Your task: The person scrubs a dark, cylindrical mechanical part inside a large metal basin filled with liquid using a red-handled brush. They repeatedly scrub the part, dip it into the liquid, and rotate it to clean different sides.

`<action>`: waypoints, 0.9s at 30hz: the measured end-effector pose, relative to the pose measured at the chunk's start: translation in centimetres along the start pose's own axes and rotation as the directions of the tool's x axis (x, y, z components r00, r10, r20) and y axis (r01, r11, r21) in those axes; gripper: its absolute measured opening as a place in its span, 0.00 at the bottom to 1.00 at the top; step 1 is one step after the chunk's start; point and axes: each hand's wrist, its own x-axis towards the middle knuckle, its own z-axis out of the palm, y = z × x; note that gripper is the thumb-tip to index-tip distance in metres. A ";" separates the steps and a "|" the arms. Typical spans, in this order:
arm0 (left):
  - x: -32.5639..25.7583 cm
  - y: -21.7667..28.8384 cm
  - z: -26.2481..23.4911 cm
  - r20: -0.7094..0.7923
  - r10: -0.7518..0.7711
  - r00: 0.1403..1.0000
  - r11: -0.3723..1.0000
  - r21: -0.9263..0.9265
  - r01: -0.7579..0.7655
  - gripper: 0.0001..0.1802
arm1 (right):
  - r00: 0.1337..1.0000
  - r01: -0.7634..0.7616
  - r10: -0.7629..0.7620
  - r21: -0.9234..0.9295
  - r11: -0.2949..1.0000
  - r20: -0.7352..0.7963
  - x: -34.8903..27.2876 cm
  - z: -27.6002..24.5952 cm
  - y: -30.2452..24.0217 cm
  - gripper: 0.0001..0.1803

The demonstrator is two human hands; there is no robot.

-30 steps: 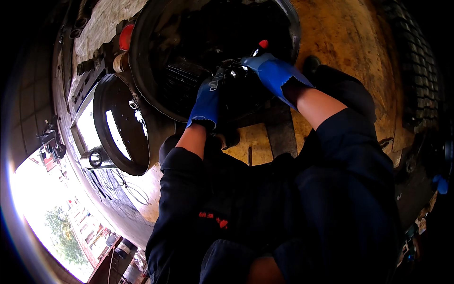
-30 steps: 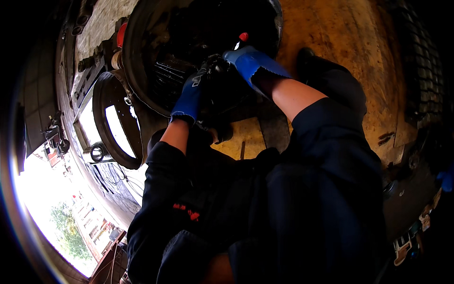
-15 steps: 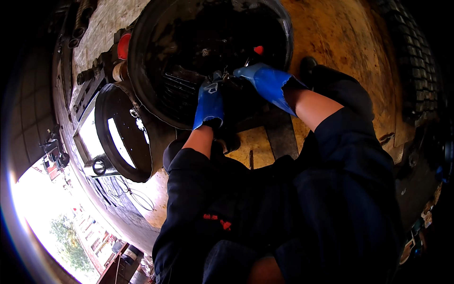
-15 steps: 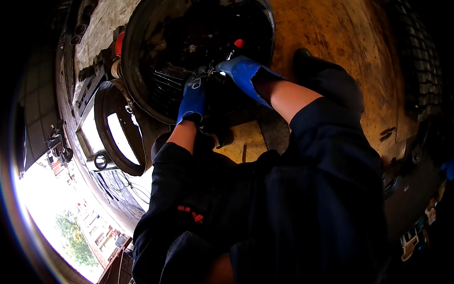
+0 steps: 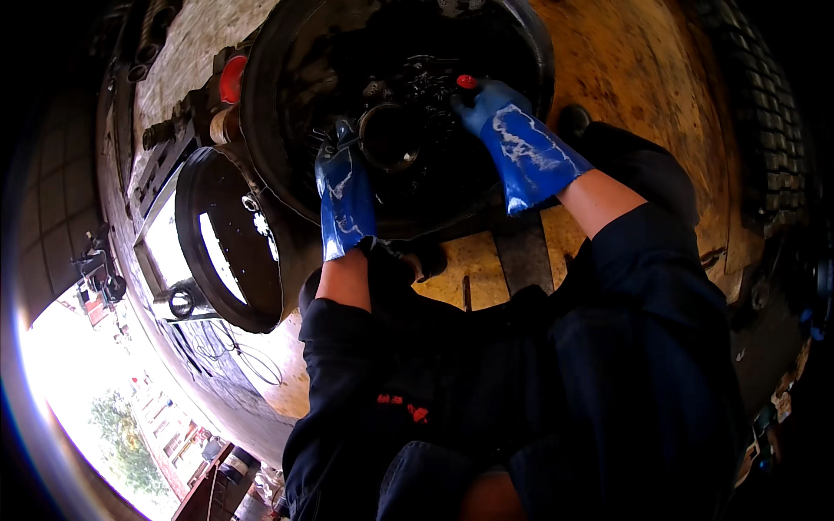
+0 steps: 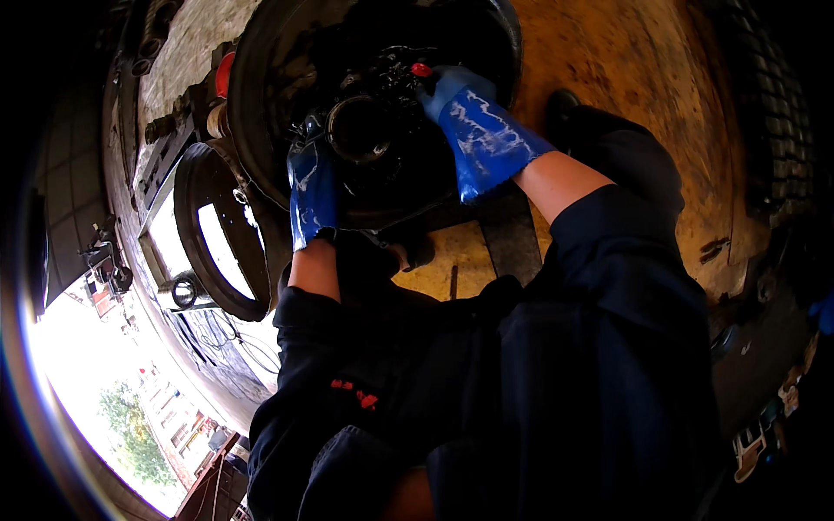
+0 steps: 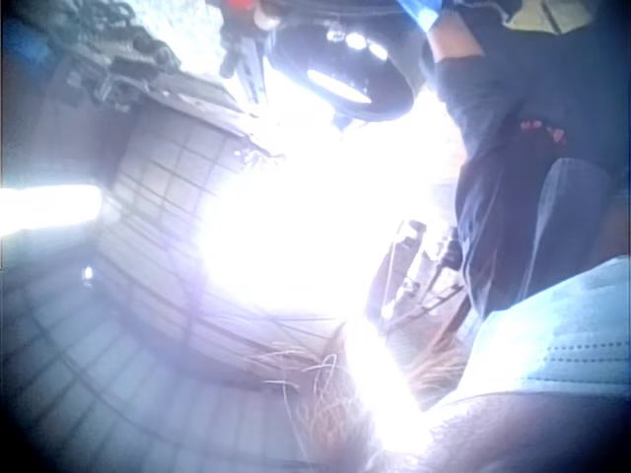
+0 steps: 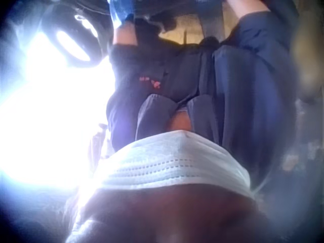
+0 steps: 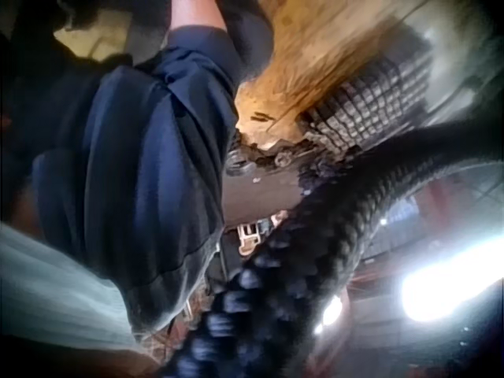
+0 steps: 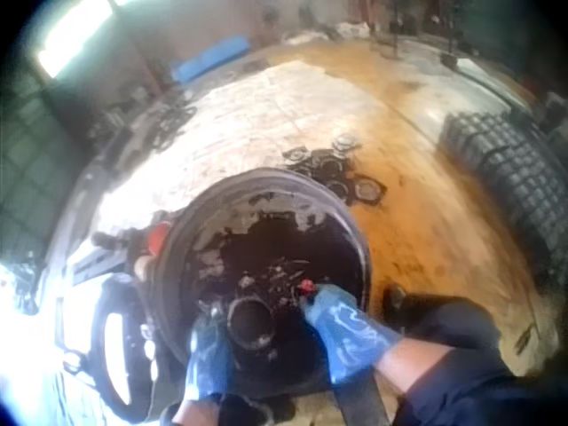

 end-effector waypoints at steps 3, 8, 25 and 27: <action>0.3 -1.7 -1.6 0.043 0.088 0.995 0.986 0.140 -0.093 0.19 | 0.996 -0.029 0.023 0.069 0.997 0.084 1.3 0.1 -0.3 0.26; 0.3 -1.5 -1.0 0.035 0.220 0.975 0.939 0.264 -0.221 0.20 | 0.978 -0.003 -0.128 0.621 0.784 0.167 -0.5 1.9 -2.0 0.27; 0.0 -2.2 -1.2 0.058 0.243 0.968 0.877 0.414 -0.245 0.16 | 0.999 0.032 -0.029 -0.115 0.993 0.030 0.9 0.2 0.2 0.26; 0.5 -2.7 -1.7 0.124 0.292 0.948 0.787 0.532 -0.312 0.15 | 0.982 0.160 -0.166 0.073 0.984 0.090 1.3 0.7 -0.2 0.23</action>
